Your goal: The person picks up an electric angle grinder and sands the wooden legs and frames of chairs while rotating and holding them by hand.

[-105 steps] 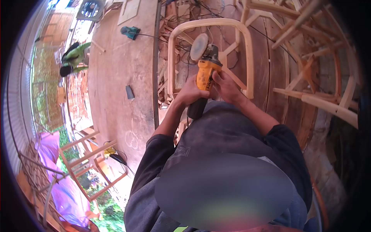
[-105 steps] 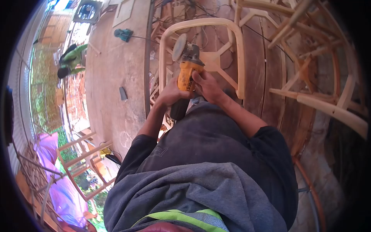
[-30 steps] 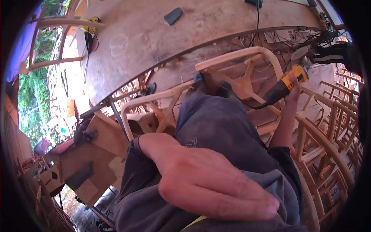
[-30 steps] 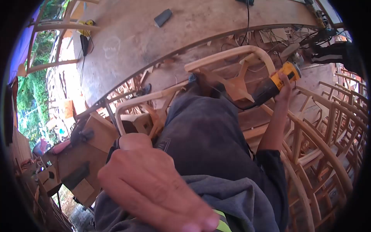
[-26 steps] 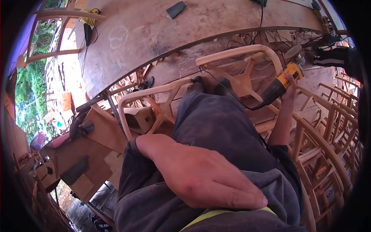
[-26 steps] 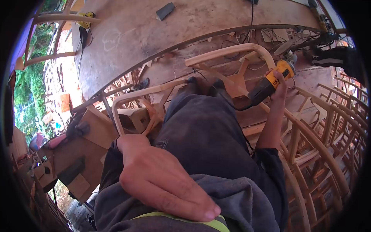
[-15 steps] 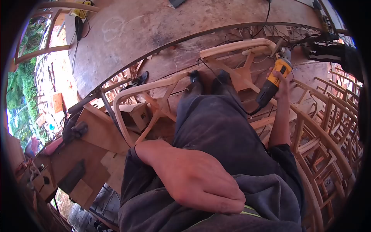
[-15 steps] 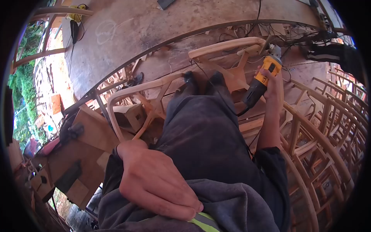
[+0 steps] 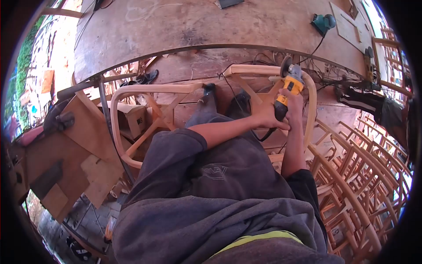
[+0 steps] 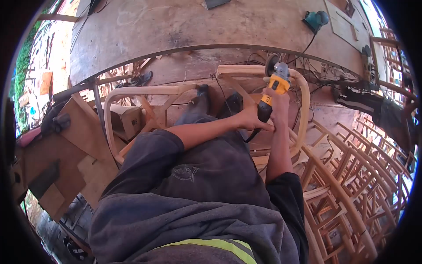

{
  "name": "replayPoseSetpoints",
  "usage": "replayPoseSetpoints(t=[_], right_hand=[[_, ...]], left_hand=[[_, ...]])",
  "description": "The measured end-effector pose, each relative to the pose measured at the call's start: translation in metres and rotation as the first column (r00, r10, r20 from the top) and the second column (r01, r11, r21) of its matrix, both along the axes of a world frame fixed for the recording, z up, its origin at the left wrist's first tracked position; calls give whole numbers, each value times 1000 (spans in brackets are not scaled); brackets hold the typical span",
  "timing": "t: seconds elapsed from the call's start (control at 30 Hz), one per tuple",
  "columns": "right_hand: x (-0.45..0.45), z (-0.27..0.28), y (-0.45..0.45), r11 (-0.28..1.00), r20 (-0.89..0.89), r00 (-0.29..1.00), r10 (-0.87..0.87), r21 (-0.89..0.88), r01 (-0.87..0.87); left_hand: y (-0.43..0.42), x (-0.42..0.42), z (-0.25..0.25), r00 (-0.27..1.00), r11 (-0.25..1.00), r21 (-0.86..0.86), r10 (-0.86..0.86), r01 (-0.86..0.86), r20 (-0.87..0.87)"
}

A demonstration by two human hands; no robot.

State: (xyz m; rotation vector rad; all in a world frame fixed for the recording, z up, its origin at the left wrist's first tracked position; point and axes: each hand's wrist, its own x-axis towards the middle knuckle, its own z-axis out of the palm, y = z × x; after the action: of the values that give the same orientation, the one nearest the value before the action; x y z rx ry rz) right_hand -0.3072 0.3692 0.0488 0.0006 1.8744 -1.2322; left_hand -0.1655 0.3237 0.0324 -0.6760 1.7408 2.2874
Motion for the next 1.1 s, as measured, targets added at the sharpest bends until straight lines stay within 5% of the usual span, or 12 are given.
replayPoseSetpoints(t=[0.1,0.17,0.2,0.27,0.33,0.43,0.53,0.63,0.7,0.83,0.93,1.1], right_hand=[[2,-13,-9,992,-139,982,124,12,-124],[9,-14,-11,993,-127,987,100,-54,-108],[9,-15,-7,987,-126,988,90,-119,-105],[4,-30,3,982,-31,995,95,-160,-98],[1,-39,3,962,278,928,249,-183,-204],[12,-57,0,963,220,939,264,-119,-243],[21,-81,-3,952,212,928,307,-59,-301],[33,-101,-4,949,152,937,314,-14,-316],[37,-110,-5,932,69,931,359,32,-362],[31,-118,0,904,18,907,420,75,-420],[26,-114,3,907,54,911,410,79,-413],[33,-132,18,829,-178,809,560,145,-541]], left_hand=[[-2,2,-12,977,998,2,68,-70,200],[8,4,-41,987,952,260,163,-161,14],[11,5,-47,989,920,361,136,-148,59],[19,10,-53,983,914,364,179,-181,39],[26,15,-65,975,908,361,221,-213,20],[24,20,-76,970,910,339,236,-241,56],[12,29,-80,989,931,347,74,-114,126],[0,51,-87,992,992,119,15,-30,122],[-13,73,-97,946,994,11,-104,106,306],[-29,147,-149,915,999,-17,51,-48,401],[-48,201,-159,861,983,-180,67,29,503],[-58,253,-178,800,960,-266,87,93,594]])
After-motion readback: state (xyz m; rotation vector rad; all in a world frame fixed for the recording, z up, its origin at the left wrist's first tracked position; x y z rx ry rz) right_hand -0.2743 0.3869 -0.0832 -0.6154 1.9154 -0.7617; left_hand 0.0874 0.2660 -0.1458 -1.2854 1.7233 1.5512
